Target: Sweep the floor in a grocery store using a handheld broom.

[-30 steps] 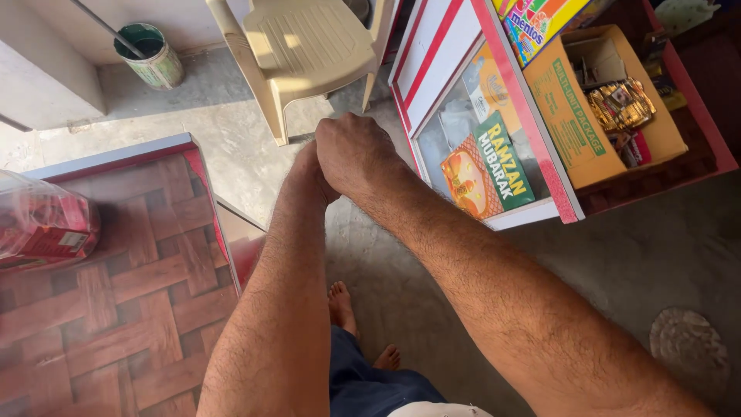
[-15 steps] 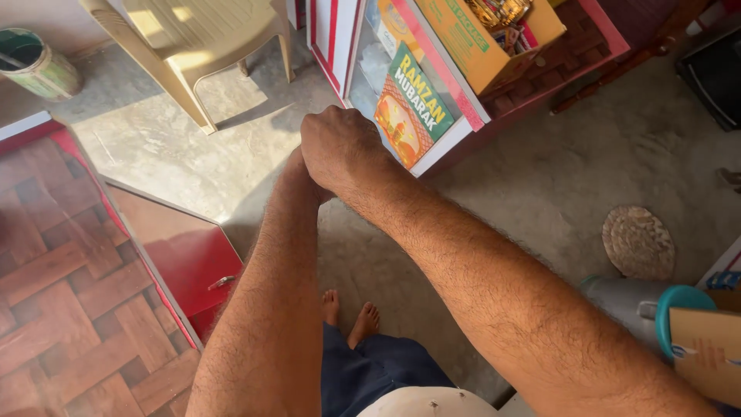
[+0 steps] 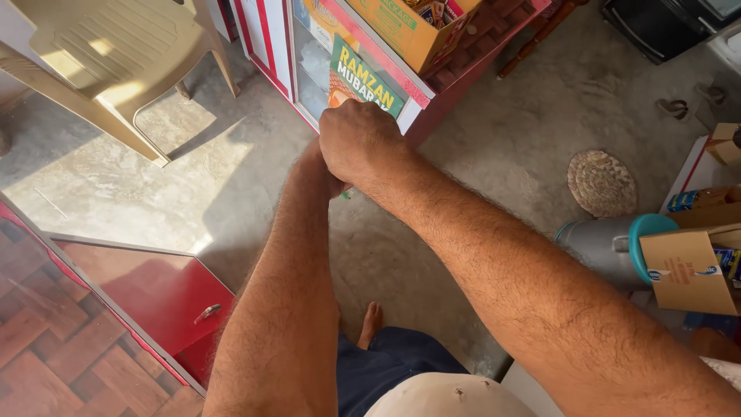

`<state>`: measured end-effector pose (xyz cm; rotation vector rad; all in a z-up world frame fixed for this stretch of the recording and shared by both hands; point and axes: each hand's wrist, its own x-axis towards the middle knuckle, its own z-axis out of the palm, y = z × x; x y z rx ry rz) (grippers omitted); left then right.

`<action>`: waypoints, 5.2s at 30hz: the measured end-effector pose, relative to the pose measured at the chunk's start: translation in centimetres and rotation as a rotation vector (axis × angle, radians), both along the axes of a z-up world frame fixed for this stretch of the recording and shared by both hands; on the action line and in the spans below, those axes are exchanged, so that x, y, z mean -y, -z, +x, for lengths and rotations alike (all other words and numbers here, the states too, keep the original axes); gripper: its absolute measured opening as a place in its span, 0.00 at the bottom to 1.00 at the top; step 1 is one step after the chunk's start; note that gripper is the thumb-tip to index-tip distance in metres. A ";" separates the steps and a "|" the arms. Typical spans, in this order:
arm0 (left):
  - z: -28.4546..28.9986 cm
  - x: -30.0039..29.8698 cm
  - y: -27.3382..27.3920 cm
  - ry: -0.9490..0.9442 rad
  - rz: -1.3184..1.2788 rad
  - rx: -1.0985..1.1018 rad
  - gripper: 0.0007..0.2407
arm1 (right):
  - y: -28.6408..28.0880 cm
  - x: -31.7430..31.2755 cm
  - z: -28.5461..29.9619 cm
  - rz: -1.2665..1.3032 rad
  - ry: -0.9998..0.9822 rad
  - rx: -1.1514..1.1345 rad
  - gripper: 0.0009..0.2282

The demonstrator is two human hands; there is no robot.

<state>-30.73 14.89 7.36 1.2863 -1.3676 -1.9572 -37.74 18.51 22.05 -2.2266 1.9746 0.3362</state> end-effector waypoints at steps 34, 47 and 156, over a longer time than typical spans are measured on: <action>-18.5 -9.9 1.7 0.245 0.022 0.184 0.11 | -0.2 -10.5 -18.5 0.185 0.235 0.070 0.09; -31.7 -12.2 -1.9 0.678 -0.449 0.726 0.12 | -0.3 -14.0 -31.0 0.163 0.370 0.104 0.08; -169.4 26.8 6.4 0.543 0.781 0.006 0.22 | 6.7 22.4 -161.7 0.145 1.069 0.246 0.20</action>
